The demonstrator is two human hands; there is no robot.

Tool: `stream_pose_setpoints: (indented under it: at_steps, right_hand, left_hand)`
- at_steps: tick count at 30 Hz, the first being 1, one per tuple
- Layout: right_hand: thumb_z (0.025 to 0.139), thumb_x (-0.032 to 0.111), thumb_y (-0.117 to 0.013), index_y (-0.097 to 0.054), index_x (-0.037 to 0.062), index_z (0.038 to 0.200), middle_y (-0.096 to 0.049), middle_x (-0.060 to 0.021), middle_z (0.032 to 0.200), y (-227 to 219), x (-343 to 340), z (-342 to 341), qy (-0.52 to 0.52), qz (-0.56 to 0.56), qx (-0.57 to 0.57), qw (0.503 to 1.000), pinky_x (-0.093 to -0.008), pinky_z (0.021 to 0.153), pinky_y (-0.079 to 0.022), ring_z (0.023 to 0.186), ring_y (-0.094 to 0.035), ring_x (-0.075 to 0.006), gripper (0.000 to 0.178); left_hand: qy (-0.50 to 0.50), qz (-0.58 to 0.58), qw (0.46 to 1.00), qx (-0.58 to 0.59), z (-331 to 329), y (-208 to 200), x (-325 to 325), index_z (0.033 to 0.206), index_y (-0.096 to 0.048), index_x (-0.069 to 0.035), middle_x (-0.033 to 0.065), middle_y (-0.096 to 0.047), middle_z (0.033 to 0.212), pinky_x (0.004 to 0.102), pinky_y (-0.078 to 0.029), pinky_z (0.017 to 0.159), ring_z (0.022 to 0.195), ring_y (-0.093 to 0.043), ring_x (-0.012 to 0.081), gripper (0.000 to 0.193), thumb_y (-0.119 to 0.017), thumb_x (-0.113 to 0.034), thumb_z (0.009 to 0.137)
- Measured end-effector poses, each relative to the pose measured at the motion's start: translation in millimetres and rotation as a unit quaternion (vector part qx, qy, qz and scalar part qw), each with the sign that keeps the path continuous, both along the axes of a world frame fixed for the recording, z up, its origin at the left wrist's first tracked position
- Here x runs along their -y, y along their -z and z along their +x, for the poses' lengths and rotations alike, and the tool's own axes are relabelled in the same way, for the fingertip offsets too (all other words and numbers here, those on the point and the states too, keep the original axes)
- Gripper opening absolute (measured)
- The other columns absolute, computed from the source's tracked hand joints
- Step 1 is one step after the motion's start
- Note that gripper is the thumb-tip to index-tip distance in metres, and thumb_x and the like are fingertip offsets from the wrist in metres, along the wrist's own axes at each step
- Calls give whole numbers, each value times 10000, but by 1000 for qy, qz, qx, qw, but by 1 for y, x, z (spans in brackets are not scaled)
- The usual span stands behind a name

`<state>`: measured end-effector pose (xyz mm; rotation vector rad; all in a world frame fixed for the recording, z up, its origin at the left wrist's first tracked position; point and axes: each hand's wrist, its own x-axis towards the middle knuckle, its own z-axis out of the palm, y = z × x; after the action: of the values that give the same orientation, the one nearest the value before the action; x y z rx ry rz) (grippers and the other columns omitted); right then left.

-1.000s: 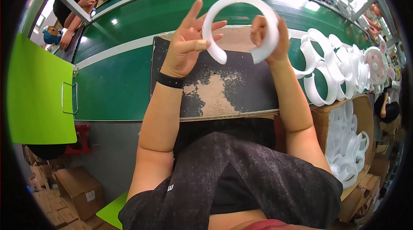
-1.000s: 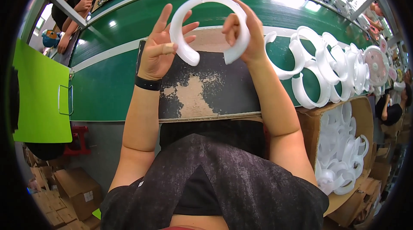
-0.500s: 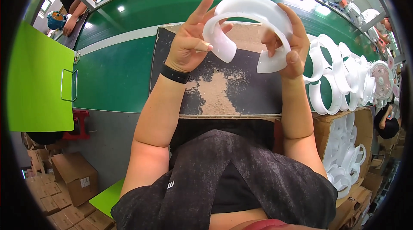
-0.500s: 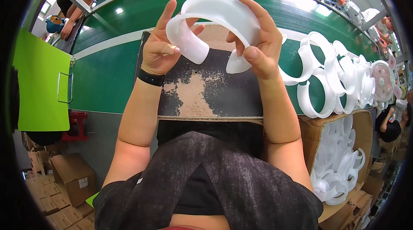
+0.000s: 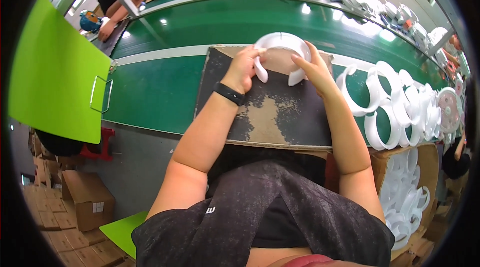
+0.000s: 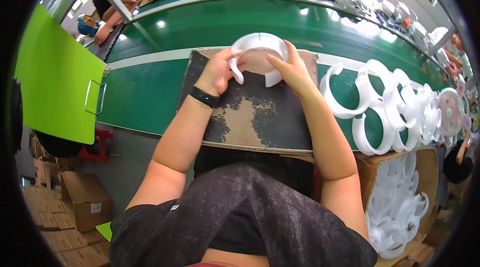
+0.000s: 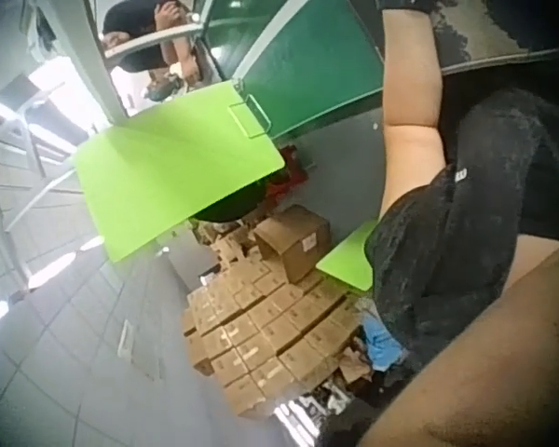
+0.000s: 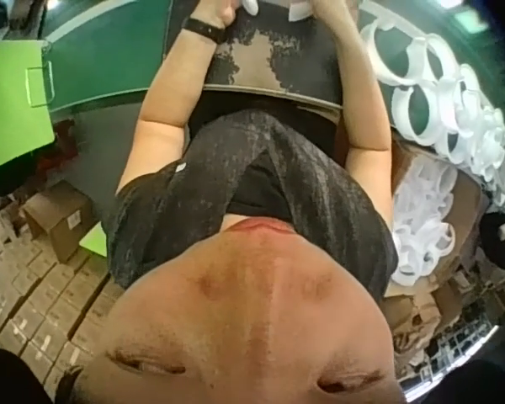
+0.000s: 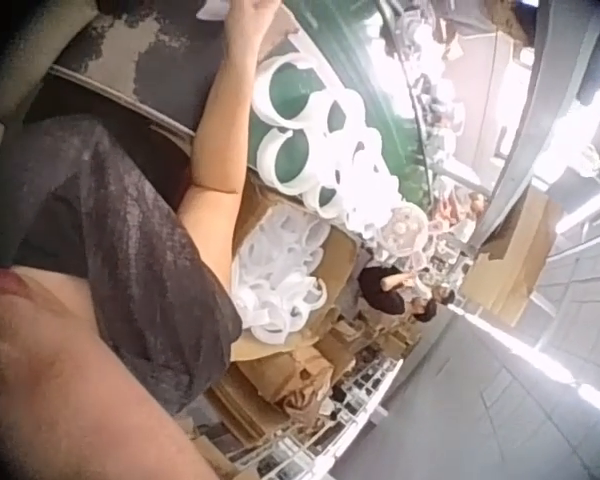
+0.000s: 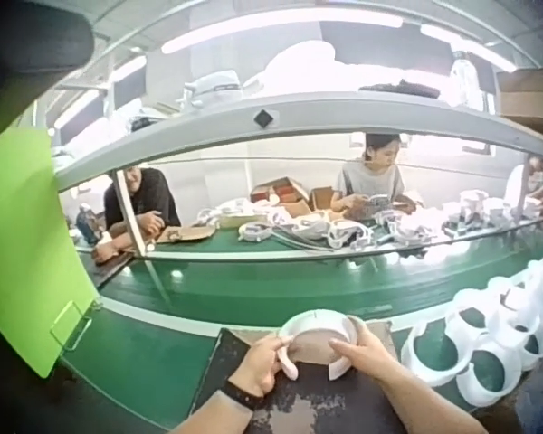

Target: The person assembles white plastic ring components by hand at a production line workstation.

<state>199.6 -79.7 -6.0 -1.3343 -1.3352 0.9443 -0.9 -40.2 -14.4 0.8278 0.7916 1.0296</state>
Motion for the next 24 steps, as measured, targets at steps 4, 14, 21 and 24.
stream_pose_setpoints:
  at_steps: [4, 14, 21, 24]
  right_hand:
    - [838, 219, -623, -447, 9, 1299, -554, -88, 1132, 1, -3, 3, 1, 6, -56, 998, -276, 748, -465, 955, -553, -142, 536]
    - [875, 175, -586, -495, 2, 1221, -593, -85, 998, 10, -16, 11, 125, -62, -286, 948, -256, 673, -514, 856, -609, -157, 397]
    - [873, 169, -587, -516, 5, 1183, -594, -72, 992, 13, -18, 18, 110, -76, -286, 949, -253, 664, -517, 819, -611, -135, 358]
    - [870, 171, -591, -529, 8, 1164, -594, -66, 988, 12, -18, 17, 114, -75, -289, 948, -253, 663, -516, 816, -609, -133, 342]
  left_hand:
    - [2, -10, 1000, -5, -2, 1, -1, 1062, -578, -104, -2, -568, 931, 295, -458, 775, 847, -547, 118, 244, -599, -193, 835]
    - [4, -2, 1000, -9, 3, -15, 15, 1287, -469, -80, 26, -576, 1034, 326, -432, 843, 942, -546, 127, 431, -541, -237, 892]
    - [35, -4, 998, -46, 4, -15, 14, 1283, -476, -97, 35, -572, 1045, 339, -418, 856, 948, -539, 146, 423, -519, -282, 905]
    - [44, 0, 997, -69, 3, -18, 16, 1277, -482, -94, 37, -568, 1030, 336, -420, 851, 936, -536, 147, 420, -522, -280, 902]
